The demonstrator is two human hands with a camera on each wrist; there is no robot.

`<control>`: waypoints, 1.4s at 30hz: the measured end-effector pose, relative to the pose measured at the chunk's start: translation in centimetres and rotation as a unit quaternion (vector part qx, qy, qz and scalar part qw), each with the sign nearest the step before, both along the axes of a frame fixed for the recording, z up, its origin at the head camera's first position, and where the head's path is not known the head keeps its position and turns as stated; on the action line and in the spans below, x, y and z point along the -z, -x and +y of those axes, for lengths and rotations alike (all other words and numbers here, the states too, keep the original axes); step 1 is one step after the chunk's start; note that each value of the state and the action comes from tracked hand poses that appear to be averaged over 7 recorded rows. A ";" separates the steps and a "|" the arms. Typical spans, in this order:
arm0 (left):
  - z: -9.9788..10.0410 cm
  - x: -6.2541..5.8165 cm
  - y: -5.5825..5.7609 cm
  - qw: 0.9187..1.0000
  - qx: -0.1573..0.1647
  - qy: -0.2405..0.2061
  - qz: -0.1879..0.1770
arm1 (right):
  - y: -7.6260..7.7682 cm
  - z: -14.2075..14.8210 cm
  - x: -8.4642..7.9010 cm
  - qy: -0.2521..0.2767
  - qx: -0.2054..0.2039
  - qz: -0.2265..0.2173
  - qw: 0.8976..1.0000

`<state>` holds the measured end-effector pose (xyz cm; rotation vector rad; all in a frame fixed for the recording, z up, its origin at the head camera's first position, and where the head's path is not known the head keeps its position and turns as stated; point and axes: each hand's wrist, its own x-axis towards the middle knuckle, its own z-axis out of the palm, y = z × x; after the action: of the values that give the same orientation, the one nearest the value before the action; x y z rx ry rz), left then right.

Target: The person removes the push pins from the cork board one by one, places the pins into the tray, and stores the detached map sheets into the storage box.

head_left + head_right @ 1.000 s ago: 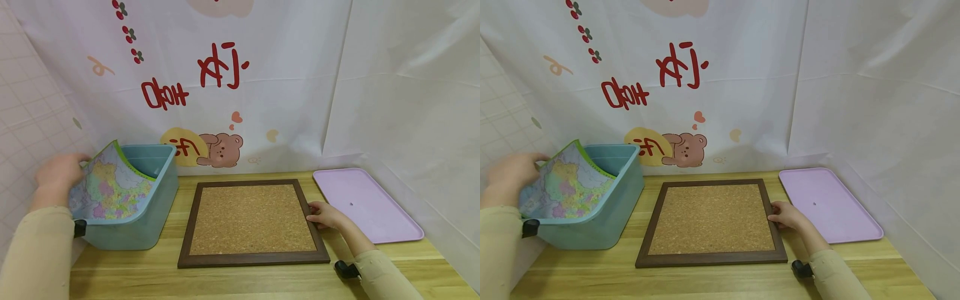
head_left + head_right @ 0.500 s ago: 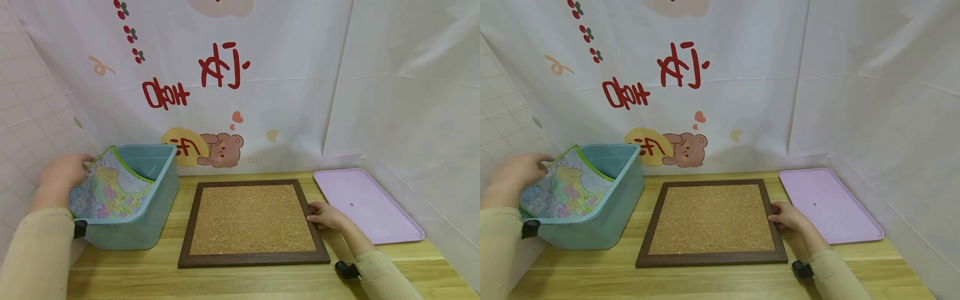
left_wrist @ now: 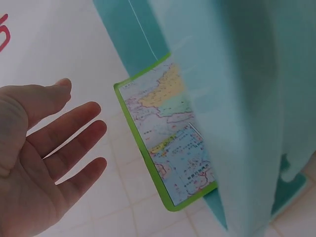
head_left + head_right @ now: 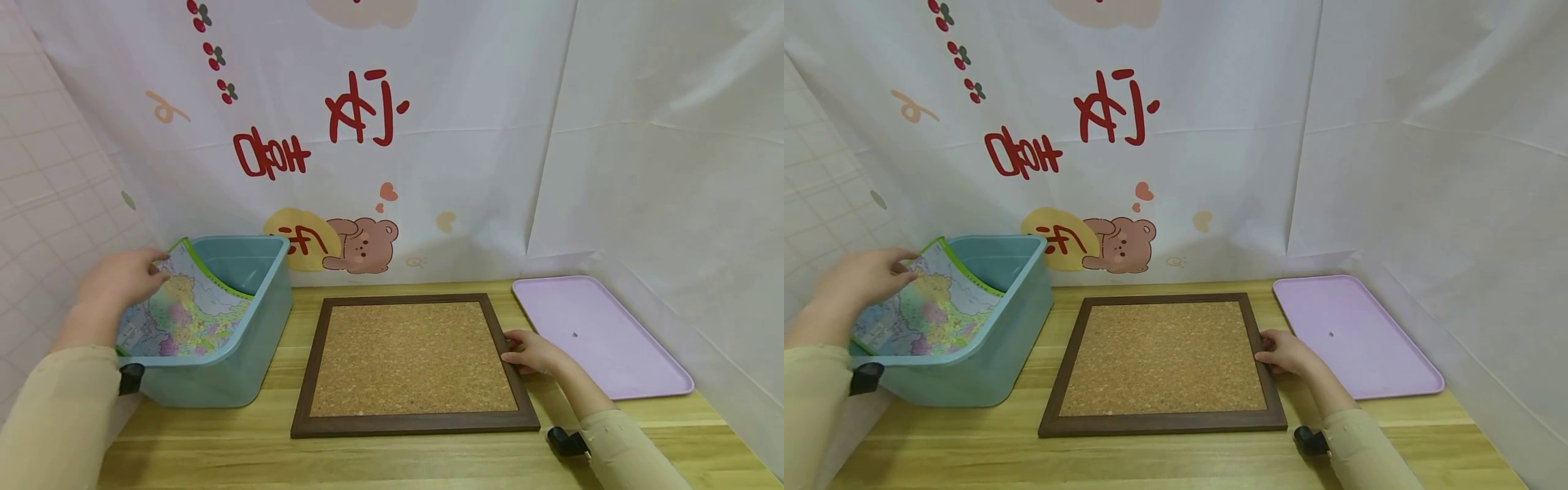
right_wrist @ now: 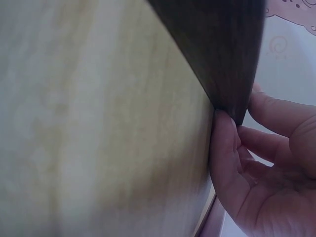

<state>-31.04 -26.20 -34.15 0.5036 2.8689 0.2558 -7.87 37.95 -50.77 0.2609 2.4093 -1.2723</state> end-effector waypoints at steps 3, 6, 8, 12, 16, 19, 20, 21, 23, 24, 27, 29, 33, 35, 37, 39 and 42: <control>0.2 0.0 0.0 1.000 0.003 -0.002 0.001 | 0.0 0.0 0.0 0.001 -0.001 0.001 1.000; 0.5 0.0 -0.1 1.000 0.006 -0.003 -0.003 | 0.0 0.0 0.1 0.003 -0.002 0.002 1.000; 0.8 -0.1 -0.2 1.000 0.009 -0.005 -0.005 | 0.0 0.0 0.1 0.003 -0.002 0.003 1.000; 1.3 -0.1 -0.4 1.000 0.014 -0.012 -0.008 | 0.0 0.0 0.1 0.001 -0.001 0.002 1.000; 1.7 -0.1 -0.7 1.000 0.021 -0.010 -0.010 | 0.0 0.0 0.0 0.000 -0.002 0.000 1.000; 2.0 -0.1 -1.0 1.000 0.025 -0.009 -0.010 | 0.0 0.0 -0.1 0.001 -0.003 -0.001 1.000; 2.1 -0.1 -1.1 1.000 0.025 -0.010 -0.010 | 0.0 0.0 -0.1 0.001 -0.002 -0.002 1.000; 2.2 -0.1 -1.1 1.000 0.027 -0.013 -0.008 | 0.0 -0.1 -0.1 0.000 -0.002 -0.002 1.000; 2.5 0.0 -1.3 0.999 0.027 -0.020 -0.005 | 0.0 -0.1 -0.2 -0.001 -0.002 -0.004 1.000; 2.6 0.0 -1.4 0.999 0.028 -0.023 -0.002 | 0.0 -0.1 -0.2 -0.001 -0.002 -0.004 1.000; 2.9 0.2 -1.6 0.999 0.032 -0.030 0.011 | 0.0 -0.1 -0.3 -0.003 -0.001 -0.006 1.000; 3.1 0.3 -1.7 0.999 0.033 -0.036 0.017 | 0.1 -0.2 -0.5 -0.005 0.000 -0.006 1.000; 3.5 0.4 -2.0 0.998 0.030 -0.050 0.021 | 0.0 -0.2 -0.7 -0.011 0.000 -0.006 1.000; 3.7 0.6 -2.2 0.998 0.026 -0.059 0.020 | 0.0 -0.3 -0.8 -0.014 0.000 -0.004 1.000; 3.9 0.7 -2.4 0.998 0.020 -0.065 0.019 | -0.1 -0.4 -1.0 -0.017 0.003 -0.003 1.000; 4.1 0.8 -2.6 0.997 0.017 -0.068 0.022 | -0.1 -0.5 -1.2 -0.024 -0.001 0.000 1.000; 4.6 1.1 -3.0 0.997 0.017 -0.075 0.029 | -0.2 -0.6 -1.5 -0.046 -0.007 0.015 0.999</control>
<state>-28.07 -21.59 -35.21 0.5955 2.9084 0.4610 -7.71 37.36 -49.26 0.2533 2.4940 -1.1687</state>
